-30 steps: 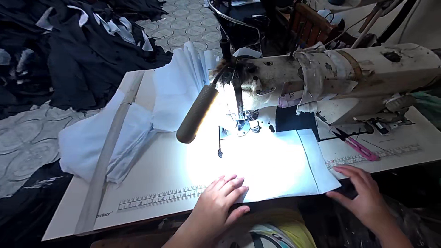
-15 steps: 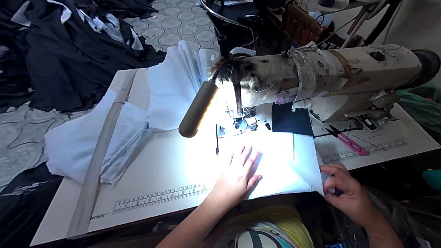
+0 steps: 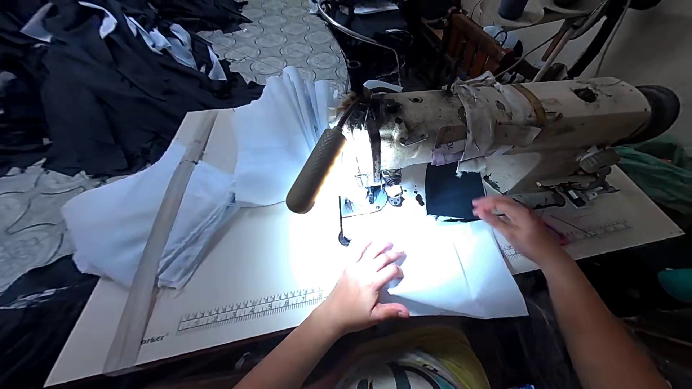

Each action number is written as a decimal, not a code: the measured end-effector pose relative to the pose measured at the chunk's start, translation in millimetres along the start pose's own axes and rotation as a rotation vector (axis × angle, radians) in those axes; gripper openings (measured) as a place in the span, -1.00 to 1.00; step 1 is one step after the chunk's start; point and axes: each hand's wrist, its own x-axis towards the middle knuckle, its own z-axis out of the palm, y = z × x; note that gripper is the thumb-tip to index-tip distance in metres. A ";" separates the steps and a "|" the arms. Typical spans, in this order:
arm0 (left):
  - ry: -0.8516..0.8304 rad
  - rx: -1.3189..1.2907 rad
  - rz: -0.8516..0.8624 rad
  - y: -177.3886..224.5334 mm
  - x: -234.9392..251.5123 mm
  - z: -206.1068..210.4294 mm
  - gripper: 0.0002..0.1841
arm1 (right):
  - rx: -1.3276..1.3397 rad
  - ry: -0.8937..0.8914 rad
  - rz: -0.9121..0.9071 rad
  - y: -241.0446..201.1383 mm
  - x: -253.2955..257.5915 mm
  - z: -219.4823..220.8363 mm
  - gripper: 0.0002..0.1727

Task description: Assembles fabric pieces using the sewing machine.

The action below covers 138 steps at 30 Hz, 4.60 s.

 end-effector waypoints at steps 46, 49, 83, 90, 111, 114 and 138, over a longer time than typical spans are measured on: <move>0.006 0.162 -0.345 0.7 32.3 -2.2 -0.72 | 0.281 0.088 0.396 -9.9 -69.5 37.6 -0.38; -0.006 0.231 -0.376 -2.8 36.0 -5.4 -0.76 | 0.212 0.109 0.394 -9.6 -69.8 42.3 -0.33; -0.063 0.188 -0.589 -11.3 42.2 -18.5 -0.74 | 0.255 0.277 0.141 4.7 -82.0 56.5 -0.63; -0.103 0.455 -0.270 -18.0 26.6 -15.8 -0.49 | -0.166 0.202 -0.037 14.4 -56.4 47.8 -0.66; -0.052 0.430 -0.364 -50.3 47.0 -19.8 -0.45 | -0.284 0.209 -0.035 42.0 10.0 47.0 -0.63; -0.033 0.421 -0.356 -56.0 49.4 -20.0 -0.43 | -0.307 0.209 -0.053 41.0 8.1 45.2 -0.68; -0.342 -0.068 0.044 11.3 70.5 -7.3 -0.41 | -0.314 0.459 -0.185 50.8 -84.0 63.0 -0.58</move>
